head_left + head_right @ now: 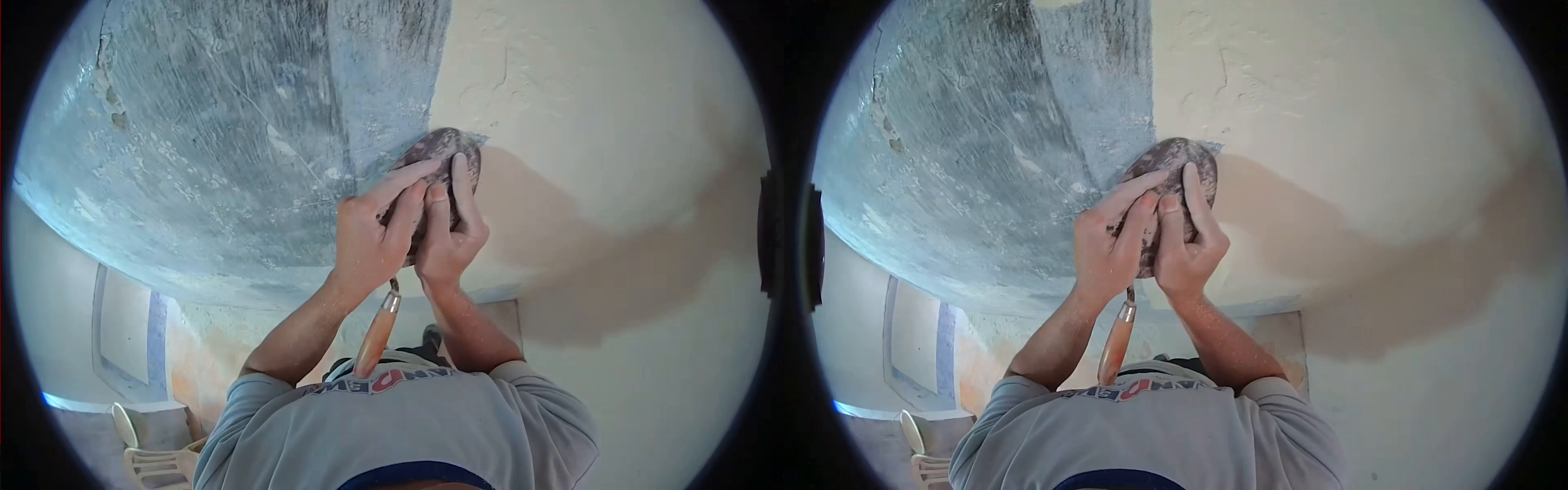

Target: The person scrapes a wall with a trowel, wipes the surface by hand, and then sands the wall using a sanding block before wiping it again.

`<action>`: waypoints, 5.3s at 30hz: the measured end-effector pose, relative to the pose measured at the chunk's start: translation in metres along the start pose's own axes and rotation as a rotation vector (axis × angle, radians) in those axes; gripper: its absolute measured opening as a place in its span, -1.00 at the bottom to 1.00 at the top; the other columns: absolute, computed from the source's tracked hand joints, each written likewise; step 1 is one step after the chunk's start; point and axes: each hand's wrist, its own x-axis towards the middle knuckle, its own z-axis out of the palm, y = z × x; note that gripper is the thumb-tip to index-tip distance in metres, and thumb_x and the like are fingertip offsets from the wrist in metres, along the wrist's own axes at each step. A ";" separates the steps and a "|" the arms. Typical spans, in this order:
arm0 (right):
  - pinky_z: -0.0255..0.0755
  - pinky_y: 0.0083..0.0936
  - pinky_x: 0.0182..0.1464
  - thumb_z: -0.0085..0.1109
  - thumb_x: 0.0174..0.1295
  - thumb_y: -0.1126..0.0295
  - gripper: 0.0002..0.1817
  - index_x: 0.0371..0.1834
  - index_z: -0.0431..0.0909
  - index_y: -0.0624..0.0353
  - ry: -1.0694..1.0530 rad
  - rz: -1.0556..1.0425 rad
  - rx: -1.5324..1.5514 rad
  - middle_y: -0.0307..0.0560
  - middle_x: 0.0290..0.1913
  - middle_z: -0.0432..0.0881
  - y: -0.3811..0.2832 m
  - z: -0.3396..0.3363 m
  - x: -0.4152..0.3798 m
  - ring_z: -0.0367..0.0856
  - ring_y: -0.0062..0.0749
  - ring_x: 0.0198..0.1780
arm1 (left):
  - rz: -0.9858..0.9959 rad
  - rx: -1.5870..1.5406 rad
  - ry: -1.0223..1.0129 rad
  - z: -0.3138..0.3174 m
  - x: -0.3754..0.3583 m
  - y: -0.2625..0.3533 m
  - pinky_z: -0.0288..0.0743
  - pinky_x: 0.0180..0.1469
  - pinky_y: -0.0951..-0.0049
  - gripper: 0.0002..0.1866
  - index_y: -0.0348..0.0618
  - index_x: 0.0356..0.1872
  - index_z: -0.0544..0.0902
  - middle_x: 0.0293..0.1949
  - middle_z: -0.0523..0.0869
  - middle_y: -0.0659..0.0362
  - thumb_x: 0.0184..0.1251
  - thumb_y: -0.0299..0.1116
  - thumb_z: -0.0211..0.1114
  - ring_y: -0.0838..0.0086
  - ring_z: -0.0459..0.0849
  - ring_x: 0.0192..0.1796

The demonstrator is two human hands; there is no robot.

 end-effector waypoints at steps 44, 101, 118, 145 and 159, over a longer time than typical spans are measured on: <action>0.48 -0.59 0.09 0.13 0.42 0.46 -0.54 0.34 0.45 0.44 -0.018 0.109 0.020 0.17 0.12 0.70 -0.012 0.003 -0.001 0.60 -0.52 0.04 | 0.010 0.088 -0.084 -0.009 0.011 0.015 0.57 0.02 0.47 -0.74 -0.34 0.04 0.70 -0.09 0.80 -0.01 0.47 -0.47 0.16 0.45 0.74 -0.05; 0.46 -0.46 -0.65 0.06 0.50 0.06 -0.58 -0.06 0.54 0.28 -0.080 0.829 0.374 -0.03 -0.40 0.68 0.049 -0.112 -0.097 0.63 -0.35 -0.62 | -0.289 -0.123 -0.664 0.023 -0.057 -0.066 0.53 0.12 0.47 -0.65 -0.18 0.22 0.63 0.02 0.76 0.06 0.49 -0.53 0.09 0.49 0.67 0.02; 0.29 -0.60 -0.62 -0.03 0.45 -0.20 -0.46 0.07 0.49 0.08 0.118 1.532 0.732 -0.21 -0.48 0.56 0.009 -0.151 -0.131 0.39 -0.46 -0.68 | -0.354 -0.257 -0.452 0.077 -0.095 -0.077 0.56 -0.17 0.57 -0.54 -0.09 0.30 0.61 -0.26 0.80 0.17 0.37 -0.52 0.28 0.69 0.60 -0.28; 0.29 -0.54 -0.60 -0.19 0.59 0.00 -0.50 -0.48 0.40 0.07 0.023 0.966 1.249 -0.29 -0.51 0.47 0.170 -0.454 -0.184 0.37 -0.55 -0.66 | 0.507 1.650 0.065 0.012 0.036 -0.251 -0.28 0.53 -0.38 -0.12 0.11 0.60 0.12 0.64 -0.04 0.04 0.36 0.28 0.13 -0.03 -0.14 0.65; 0.33 -0.57 -0.51 -0.11 0.52 -0.16 -0.43 -0.46 0.47 0.10 -0.134 0.878 1.113 -0.29 -0.50 0.53 0.148 -0.465 -0.187 0.46 -0.54 -0.57 | 0.605 1.285 0.611 0.007 0.101 -0.093 -0.31 0.47 -0.50 -0.29 0.45 0.56 0.21 0.64 -0.09 0.07 0.43 0.25 0.09 -0.11 -0.16 0.63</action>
